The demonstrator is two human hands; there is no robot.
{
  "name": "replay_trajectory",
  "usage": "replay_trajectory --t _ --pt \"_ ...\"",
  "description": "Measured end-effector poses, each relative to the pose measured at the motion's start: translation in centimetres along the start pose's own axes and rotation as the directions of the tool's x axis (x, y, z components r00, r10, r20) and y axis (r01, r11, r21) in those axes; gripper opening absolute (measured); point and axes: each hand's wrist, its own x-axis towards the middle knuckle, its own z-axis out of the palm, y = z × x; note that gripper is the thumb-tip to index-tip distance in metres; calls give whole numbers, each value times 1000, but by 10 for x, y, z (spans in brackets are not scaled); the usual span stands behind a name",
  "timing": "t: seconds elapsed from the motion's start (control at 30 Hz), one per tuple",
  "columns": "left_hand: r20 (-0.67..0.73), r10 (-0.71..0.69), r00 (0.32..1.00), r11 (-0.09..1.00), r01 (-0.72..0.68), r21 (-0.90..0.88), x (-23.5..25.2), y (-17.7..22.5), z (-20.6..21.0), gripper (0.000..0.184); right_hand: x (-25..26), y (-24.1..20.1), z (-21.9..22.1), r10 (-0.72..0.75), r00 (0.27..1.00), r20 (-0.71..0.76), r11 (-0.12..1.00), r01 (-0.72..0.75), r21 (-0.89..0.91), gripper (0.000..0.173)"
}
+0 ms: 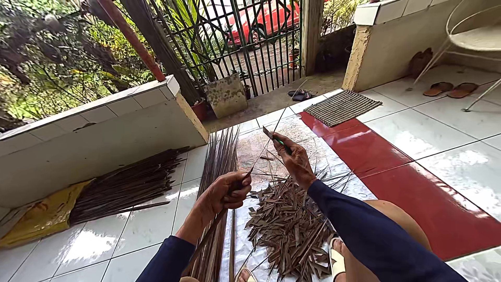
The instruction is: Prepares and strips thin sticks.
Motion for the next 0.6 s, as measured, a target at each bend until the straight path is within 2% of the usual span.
replay_trajectory --t 0.37,0.6 --pt "-5 -76 997 997 76 28 -21 -15 -4 34 39 19 -50 11 983 -183 998 2 68 36" --pt "-26 -118 993 993 118 21 -39 -22 -10 31 64 36 -89 89 952 -294 981 -33 191 35"
